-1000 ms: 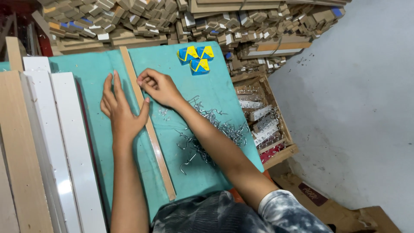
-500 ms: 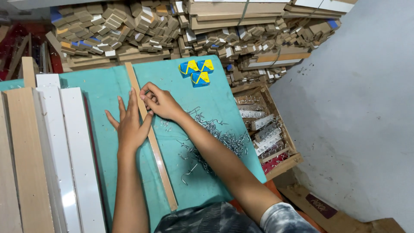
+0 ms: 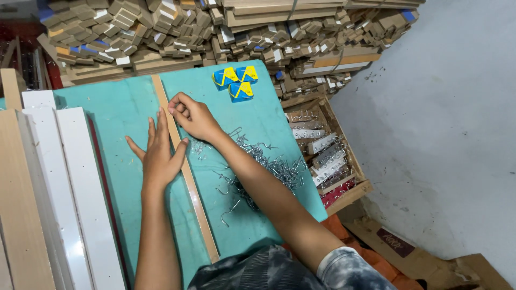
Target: Attaching metal hooks onto wooden and plastic strips by sliding them into place
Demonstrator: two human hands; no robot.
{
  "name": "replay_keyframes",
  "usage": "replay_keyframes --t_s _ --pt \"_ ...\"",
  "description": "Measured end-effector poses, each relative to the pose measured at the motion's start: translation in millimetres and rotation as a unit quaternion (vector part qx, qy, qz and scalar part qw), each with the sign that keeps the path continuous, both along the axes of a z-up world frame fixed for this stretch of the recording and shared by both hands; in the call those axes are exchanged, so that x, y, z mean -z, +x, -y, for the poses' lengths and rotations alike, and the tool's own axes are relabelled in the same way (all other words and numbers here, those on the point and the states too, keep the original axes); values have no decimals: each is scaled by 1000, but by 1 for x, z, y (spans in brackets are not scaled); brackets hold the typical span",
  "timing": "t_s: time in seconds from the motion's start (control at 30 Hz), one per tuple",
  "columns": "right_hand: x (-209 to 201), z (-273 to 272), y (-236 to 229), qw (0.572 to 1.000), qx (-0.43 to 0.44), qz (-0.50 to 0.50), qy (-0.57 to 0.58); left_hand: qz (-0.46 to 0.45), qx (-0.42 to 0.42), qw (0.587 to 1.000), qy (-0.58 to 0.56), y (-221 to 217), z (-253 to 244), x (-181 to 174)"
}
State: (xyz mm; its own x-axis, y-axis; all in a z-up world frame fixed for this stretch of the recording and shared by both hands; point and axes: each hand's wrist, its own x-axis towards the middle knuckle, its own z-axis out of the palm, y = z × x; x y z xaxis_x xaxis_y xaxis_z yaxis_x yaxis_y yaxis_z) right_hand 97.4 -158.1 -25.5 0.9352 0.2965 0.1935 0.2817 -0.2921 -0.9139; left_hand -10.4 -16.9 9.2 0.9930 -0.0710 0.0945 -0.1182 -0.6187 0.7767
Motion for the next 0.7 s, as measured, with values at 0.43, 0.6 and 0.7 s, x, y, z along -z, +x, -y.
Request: replay_keyframes --t_s 0.43,0.6,0.7 --pt "-6 -1 -2 1000 -6 -2 3 -11 -4 1000 -4 1 -2 0" --pt "-7 0 -1 1000 -11 -2 0 -13 -5 1000 5 1 -2 -1" --pt "-5 3 1 1000 7 3 -1 -8 -3 1000 0 3 -3 2"
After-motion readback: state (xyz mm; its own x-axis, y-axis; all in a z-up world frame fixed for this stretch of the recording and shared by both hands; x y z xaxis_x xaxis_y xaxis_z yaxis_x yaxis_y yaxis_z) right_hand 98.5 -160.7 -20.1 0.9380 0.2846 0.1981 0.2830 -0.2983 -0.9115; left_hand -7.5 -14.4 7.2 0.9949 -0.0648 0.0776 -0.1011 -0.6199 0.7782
